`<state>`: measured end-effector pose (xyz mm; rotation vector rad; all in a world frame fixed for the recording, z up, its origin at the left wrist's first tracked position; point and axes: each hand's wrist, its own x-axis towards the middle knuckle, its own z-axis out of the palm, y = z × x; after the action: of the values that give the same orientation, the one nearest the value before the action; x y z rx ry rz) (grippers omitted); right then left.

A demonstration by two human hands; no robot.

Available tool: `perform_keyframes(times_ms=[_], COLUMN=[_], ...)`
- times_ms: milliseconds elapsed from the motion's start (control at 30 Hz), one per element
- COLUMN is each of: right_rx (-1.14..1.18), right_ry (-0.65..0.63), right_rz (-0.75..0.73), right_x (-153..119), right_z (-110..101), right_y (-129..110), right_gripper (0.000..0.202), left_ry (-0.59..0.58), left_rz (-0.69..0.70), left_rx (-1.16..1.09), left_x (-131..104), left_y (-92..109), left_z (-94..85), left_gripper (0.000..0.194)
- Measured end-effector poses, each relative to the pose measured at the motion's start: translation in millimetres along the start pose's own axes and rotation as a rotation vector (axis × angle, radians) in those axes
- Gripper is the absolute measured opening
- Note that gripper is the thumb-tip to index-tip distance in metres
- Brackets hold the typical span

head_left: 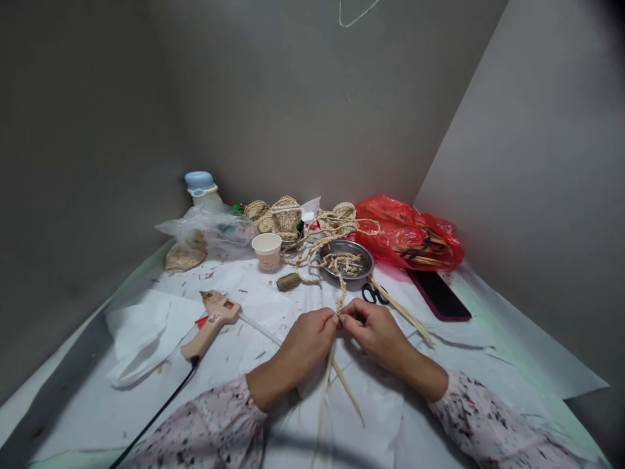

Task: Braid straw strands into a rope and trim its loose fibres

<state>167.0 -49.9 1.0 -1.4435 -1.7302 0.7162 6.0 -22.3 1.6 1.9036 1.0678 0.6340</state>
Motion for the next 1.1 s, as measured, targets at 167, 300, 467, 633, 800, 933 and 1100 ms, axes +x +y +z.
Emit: perform_keyframes(times_ms=[167,300,467,633,800,933,1100], right_rx=[-0.018,-0.023,0.042,0.176,0.297,0.414,0.58], right_ry=[0.029,0.055,0.086,0.101,0.119,0.099,0.032], right_rz=[0.005,0.004,0.023,0.087,0.113,0.23,0.32], right_x=[2,1,1,3,4,3,3], right_z=[0,1,3,6,5,4,6], right_y=[4,1,1,5,4,0,-3], right_gripper=[0.011,0.012,0.011,0.012,0.014,0.019,0.023], left_ry=[0.112,0.176,0.194,0.183,0.166,0.158,0.123], left_rz=[-0.019,-0.022,0.007,0.042,0.137,0.195,0.285], left_rx=[0.23,0.22,0.068,0.157,0.237,0.239,0.402], left_x=[-5,-8,-11,-16,-20,-20,-19], left_y=[5,11,14,14,14,12,3], left_z=[-0.1,-0.6,3.1,9.6,13.3,14.9,18.6], left_gripper=[0.02,0.019,0.022,0.017,0.016,0.015,0.02])
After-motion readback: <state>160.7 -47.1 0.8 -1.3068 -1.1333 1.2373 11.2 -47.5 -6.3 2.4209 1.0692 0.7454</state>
